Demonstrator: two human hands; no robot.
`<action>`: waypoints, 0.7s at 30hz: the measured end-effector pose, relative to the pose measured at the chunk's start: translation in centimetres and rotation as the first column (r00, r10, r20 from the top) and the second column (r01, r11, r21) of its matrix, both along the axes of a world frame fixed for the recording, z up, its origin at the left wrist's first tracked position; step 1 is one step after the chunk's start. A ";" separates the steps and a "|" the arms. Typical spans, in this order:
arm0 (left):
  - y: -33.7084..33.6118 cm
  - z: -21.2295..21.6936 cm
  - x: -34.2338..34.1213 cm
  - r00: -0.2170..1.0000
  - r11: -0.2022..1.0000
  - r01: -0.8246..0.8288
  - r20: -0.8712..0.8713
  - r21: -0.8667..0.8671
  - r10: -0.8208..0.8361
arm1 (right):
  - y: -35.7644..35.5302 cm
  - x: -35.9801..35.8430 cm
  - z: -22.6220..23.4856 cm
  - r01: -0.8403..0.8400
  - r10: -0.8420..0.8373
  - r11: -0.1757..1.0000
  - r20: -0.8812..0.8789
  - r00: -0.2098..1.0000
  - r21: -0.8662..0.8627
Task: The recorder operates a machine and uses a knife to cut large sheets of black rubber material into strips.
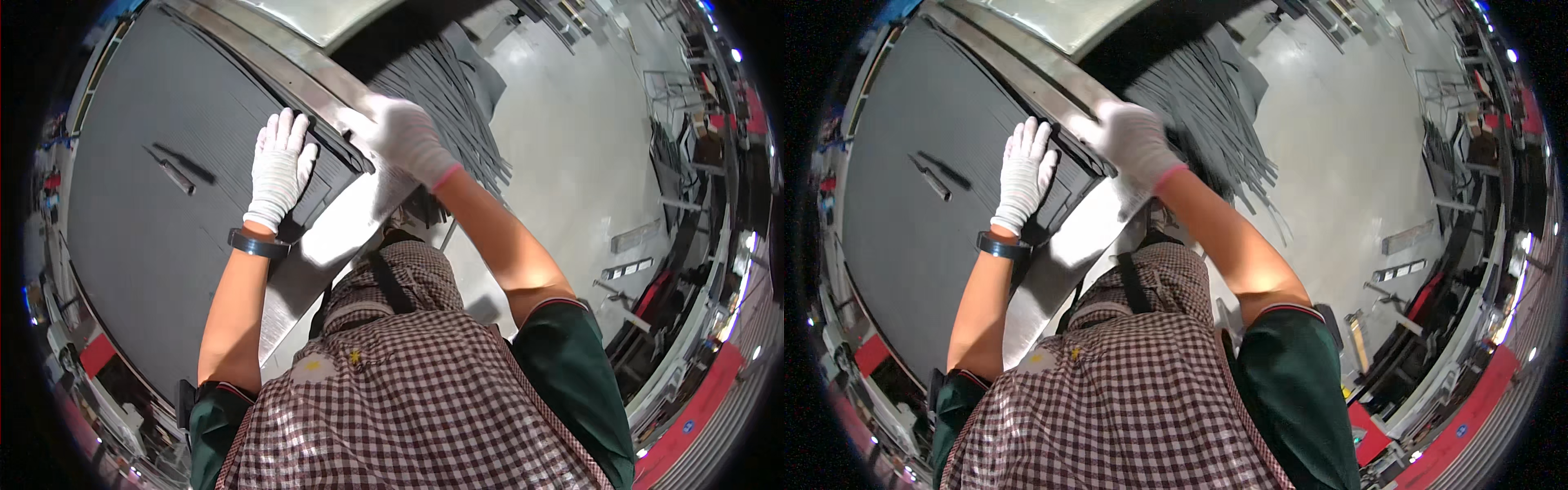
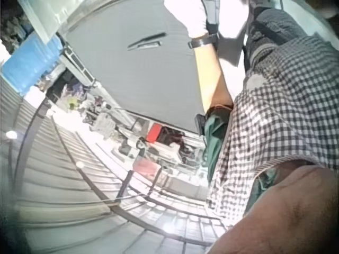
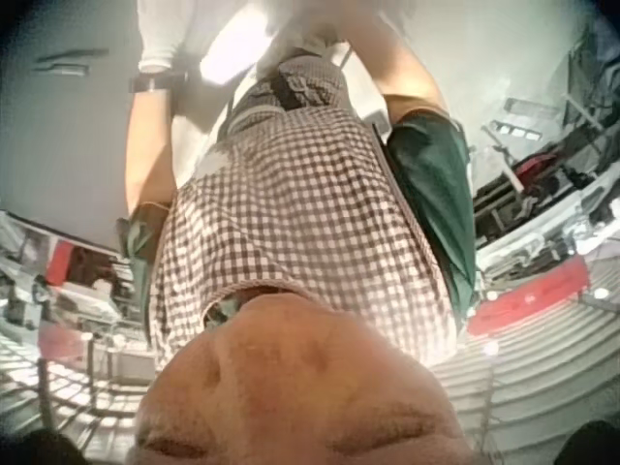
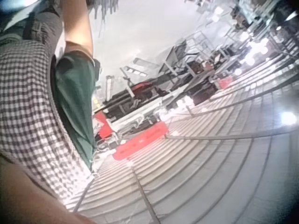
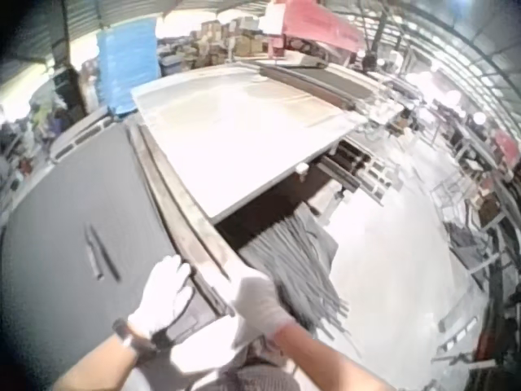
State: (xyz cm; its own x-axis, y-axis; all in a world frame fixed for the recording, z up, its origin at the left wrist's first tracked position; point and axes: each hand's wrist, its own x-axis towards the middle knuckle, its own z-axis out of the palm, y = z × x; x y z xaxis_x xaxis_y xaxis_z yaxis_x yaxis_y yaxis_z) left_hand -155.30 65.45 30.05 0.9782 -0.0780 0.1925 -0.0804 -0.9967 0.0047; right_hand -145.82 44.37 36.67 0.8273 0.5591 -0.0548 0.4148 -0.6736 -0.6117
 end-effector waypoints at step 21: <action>0.3 1.4 -0.7 0.990 0.992 -0.047 -0.135 -0.117 0.031 | 5.5 3.0 -7.2 0.025 -0.012 0.999 -0.324 0.946 0.038</action>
State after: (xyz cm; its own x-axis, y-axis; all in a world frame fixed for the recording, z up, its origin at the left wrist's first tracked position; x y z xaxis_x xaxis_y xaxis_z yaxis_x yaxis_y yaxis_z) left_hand -155.97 65.78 31.49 0.9975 -0.0233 0.0665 -0.0319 -0.9908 0.1318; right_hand -142.82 49.87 29.46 0.7790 0.5512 -0.2989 0.1774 -0.6510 -0.7381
